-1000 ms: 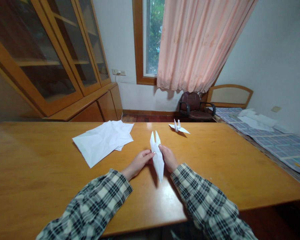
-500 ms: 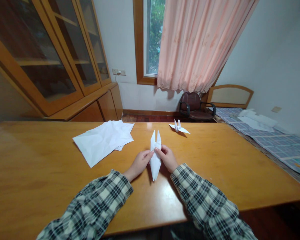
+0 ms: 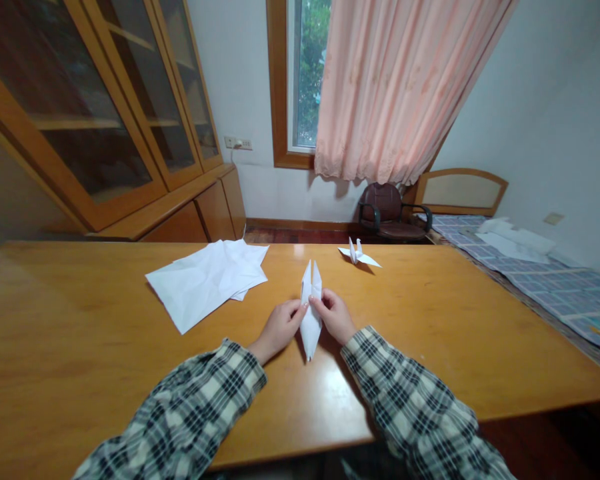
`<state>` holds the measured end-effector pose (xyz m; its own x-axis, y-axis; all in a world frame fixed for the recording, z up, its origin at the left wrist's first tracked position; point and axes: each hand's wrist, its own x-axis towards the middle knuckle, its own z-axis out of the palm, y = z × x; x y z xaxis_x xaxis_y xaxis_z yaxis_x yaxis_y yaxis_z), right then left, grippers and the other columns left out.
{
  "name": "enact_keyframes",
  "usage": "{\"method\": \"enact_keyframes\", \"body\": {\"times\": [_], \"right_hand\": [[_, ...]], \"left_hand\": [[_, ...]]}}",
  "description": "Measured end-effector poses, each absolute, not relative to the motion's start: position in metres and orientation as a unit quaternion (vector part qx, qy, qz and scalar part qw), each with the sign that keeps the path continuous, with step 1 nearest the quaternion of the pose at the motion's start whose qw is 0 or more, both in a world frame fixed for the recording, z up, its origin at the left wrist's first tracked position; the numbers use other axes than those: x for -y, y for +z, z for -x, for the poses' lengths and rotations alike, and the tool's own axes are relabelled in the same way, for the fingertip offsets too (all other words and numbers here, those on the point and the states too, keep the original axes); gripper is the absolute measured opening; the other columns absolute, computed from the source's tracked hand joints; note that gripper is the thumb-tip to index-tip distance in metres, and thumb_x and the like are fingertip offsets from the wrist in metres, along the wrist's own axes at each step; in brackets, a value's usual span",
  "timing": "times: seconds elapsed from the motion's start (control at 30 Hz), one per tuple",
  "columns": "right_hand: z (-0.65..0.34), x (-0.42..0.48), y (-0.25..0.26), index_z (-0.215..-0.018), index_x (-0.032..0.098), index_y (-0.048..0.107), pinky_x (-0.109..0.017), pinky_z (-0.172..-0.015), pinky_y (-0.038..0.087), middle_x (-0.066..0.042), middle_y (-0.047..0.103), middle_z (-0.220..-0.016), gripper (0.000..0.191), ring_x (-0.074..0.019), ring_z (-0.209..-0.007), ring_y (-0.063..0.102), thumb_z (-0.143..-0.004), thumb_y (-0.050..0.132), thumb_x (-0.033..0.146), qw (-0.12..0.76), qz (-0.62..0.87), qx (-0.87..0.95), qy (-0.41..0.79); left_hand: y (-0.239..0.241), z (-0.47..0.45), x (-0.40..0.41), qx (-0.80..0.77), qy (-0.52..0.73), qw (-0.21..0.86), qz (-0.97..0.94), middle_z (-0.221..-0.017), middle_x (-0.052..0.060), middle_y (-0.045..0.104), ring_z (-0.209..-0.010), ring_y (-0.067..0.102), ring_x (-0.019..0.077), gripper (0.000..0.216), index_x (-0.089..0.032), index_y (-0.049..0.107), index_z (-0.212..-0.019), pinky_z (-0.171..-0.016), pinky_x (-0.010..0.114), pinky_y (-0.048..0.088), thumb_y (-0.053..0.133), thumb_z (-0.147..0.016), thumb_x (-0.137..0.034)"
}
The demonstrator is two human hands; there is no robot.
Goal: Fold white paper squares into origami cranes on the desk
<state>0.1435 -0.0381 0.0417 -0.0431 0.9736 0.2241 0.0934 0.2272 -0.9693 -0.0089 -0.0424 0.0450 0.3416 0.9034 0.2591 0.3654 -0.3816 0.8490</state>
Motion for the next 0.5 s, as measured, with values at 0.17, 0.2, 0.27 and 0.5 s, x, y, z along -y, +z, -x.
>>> {"method": "enact_keyframes", "body": {"times": [0.17,0.2,0.27,0.5], "right_hand": [[-0.1415,0.0393,0.0421,-0.077,0.018,0.06,-0.024,-0.057,0.038,0.001,0.057,-0.068,0.036,-0.0123,-0.061,0.047,-0.072,0.063,0.053,0.517,0.426,0.554,0.494],[-0.1408,0.0397,0.0428,-0.078,0.017,0.061,-0.024,-0.057,0.038,0.0,0.057,-0.069,0.036,-0.0122,-0.062,0.047,-0.072,0.064,0.053,0.516,0.42,0.548,0.507],[-0.1395,0.0408,0.045,-0.079,0.017,0.062,-0.024,-0.058,0.038,0.0,0.059,-0.07,0.036,-0.0123,-0.063,0.048,-0.07,0.066,0.052,0.514,0.411,0.538,0.527],[-0.1381,0.042,0.046,-0.071,0.015,0.062,-0.024,-0.055,0.034,0.002,0.056,-0.061,0.042,-0.0102,-0.056,0.045,-0.064,0.069,0.055,0.502,0.421,0.486,0.578]], "left_hand": [[0.0396,0.0083,0.0404,-0.424,0.401,0.434,-0.687,-0.062,0.0,0.051,-0.059,0.044,0.0127,0.045,-0.013,0.054,-0.066,-0.054,0.023,0.034,0.041,-0.086,-0.052],[0.0388,0.0082,0.0403,-0.423,0.405,0.448,-0.676,-0.062,0.0,0.051,-0.059,0.044,0.0126,0.047,-0.013,0.054,-0.067,-0.054,0.023,0.034,0.041,-0.086,-0.054],[0.0386,0.0079,0.0407,-0.42,0.411,0.466,-0.662,-0.062,0.0,0.052,-0.059,0.044,0.0125,0.049,-0.012,0.056,-0.07,-0.054,0.023,0.034,0.041,-0.085,-0.056],[0.0467,0.0067,0.0449,-0.403,0.399,0.478,-0.671,-0.065,0.001,0.055,-0.059,0.045,0.0127,0.055,-0.011,0.06,-0.073,-0.055,0.024,0.036,0.039,-0.084,-0.061]]}}
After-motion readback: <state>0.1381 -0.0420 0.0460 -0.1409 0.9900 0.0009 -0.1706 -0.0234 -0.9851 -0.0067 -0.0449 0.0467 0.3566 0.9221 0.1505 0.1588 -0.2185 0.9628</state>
